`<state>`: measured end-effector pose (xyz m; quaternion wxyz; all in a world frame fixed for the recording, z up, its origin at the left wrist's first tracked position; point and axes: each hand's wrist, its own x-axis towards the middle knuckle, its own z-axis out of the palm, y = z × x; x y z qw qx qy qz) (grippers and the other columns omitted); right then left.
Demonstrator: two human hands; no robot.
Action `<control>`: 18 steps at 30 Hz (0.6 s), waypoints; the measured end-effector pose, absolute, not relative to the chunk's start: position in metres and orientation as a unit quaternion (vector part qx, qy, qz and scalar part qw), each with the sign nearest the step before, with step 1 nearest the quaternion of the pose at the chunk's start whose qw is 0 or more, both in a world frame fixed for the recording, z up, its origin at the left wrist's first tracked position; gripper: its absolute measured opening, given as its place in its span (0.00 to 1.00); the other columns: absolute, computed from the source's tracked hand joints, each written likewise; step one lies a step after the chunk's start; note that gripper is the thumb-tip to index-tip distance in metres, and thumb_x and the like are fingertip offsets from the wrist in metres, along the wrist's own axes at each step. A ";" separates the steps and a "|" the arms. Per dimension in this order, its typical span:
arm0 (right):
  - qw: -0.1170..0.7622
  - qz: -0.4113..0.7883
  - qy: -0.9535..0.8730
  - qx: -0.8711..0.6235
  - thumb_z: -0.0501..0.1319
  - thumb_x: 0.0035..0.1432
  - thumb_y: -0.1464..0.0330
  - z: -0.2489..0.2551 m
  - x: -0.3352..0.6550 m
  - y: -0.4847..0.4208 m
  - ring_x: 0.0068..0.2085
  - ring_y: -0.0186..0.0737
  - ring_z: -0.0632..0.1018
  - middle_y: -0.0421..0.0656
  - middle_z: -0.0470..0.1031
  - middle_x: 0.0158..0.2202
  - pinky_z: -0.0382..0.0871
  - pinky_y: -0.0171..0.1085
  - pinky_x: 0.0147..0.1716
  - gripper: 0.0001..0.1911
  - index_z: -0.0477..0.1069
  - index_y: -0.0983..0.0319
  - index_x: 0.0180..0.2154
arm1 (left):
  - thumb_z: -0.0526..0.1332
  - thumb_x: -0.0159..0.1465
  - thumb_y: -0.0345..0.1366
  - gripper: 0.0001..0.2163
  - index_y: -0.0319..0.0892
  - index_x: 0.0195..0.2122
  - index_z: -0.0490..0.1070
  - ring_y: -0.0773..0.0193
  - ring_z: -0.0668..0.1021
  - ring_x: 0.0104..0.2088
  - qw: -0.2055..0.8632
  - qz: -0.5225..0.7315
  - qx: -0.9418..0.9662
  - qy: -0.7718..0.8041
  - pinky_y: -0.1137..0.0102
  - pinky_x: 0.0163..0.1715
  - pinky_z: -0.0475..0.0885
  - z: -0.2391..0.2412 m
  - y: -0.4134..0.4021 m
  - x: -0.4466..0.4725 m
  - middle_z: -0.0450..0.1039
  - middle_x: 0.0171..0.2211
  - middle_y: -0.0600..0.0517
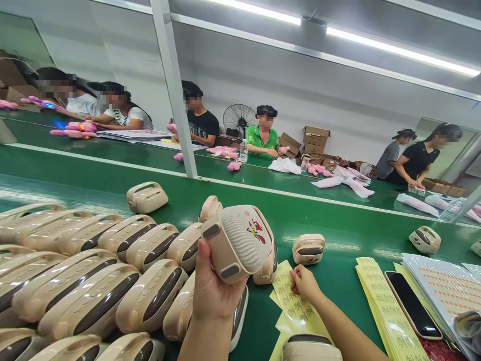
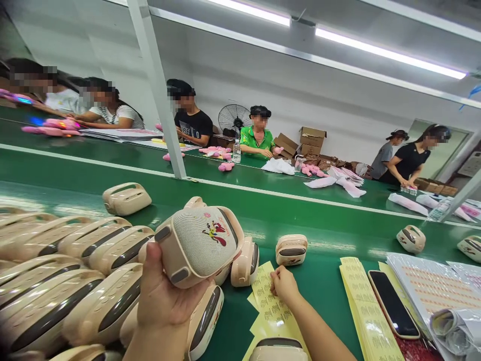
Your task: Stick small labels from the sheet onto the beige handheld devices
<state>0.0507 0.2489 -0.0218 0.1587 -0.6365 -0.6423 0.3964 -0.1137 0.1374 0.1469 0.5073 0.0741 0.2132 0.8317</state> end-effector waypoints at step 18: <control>0.167 0.459 -0.556 -0.673 0.55 0.62 0.64 -0.019 0.050 0.251 0.30 0.32 0.75 0.41 0.73 0.36 0.72 0.35 0.28 0.11 0.67 0.64 0.43 | 0.73 0.31 0.51 0.29 0.49 0.36 0.76 0.59 0.80 0.31 0.495 0.828 0.088 0.249 0.68 0.33 0.77 0.152 0.137 -0.109 0.81 0.31 0.55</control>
